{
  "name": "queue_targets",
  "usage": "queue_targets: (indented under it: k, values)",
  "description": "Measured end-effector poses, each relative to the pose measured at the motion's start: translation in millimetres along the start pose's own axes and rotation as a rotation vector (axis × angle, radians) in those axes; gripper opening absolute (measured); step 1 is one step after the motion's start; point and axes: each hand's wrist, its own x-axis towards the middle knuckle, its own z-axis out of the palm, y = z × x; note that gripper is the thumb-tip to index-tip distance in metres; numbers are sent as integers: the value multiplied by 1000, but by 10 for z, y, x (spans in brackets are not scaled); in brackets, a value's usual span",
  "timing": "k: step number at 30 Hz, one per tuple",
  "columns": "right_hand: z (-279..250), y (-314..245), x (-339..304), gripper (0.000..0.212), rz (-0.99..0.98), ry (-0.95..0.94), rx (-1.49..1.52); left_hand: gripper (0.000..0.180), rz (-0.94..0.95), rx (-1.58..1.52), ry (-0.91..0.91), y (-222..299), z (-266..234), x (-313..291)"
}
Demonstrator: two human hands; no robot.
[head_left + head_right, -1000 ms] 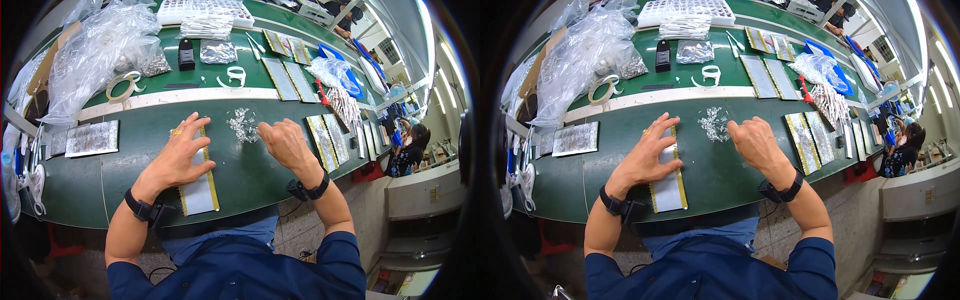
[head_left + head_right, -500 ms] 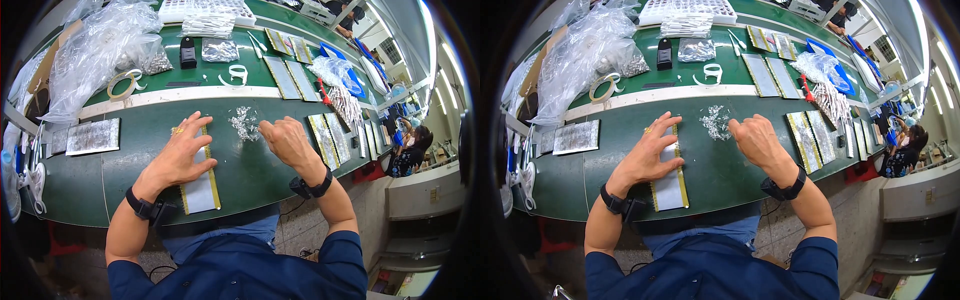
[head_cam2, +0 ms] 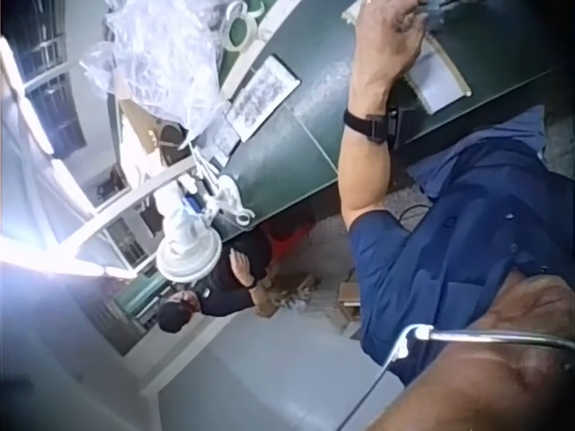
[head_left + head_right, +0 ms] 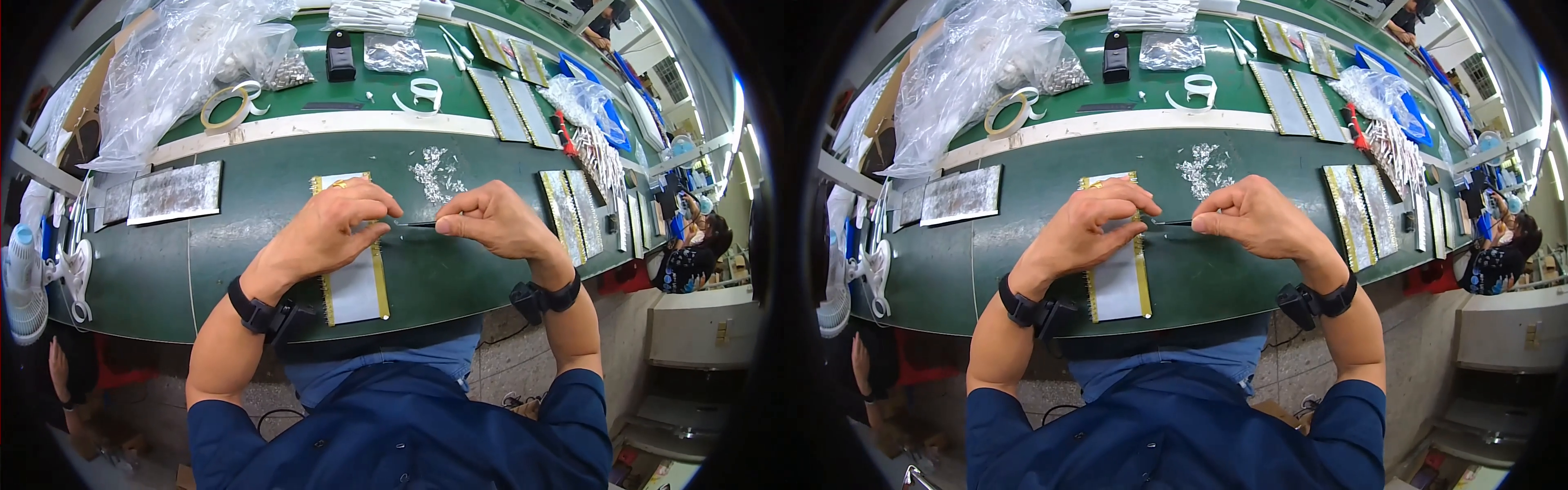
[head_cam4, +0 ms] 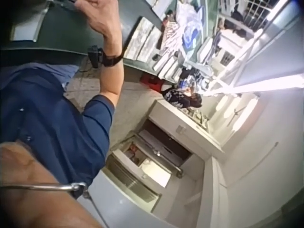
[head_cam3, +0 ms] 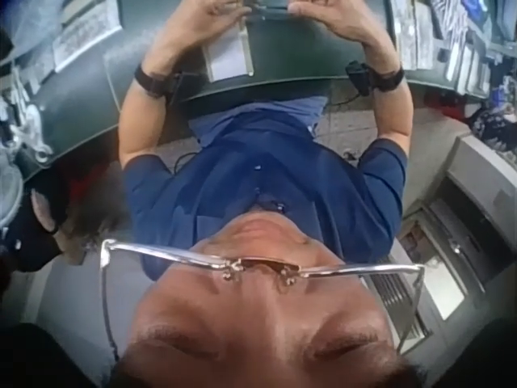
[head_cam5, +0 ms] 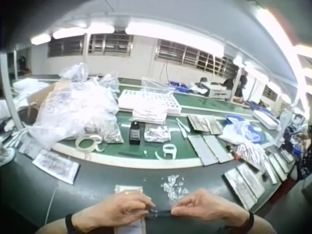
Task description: The person uses tweezers to pick up small components and place them onto the pins of a circuit board. After populating the pins, the person uses the tweezers to press down and secure each component before setting the board aside.
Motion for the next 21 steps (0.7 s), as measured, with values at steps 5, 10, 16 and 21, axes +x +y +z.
queue_targets:
  k: [5, 10, 16, 21]
  values:
    - [34, -78, 7, 31, 0, -4, -1, 13, -11, -29, 2, -12, -14, -25]
    - [34, -133, -12, 30, 8, -10, -34, 10, -6, -36, 0, 16, -18, -19]
    - [47, -158, -44, 28, 1, -2, -70, 2, -21, -68, 11, 12, -11, -31]
    - [98, -251, -129, 23, -166, 95, -318, 4, -17, -59, 8, 1, -9, -27]
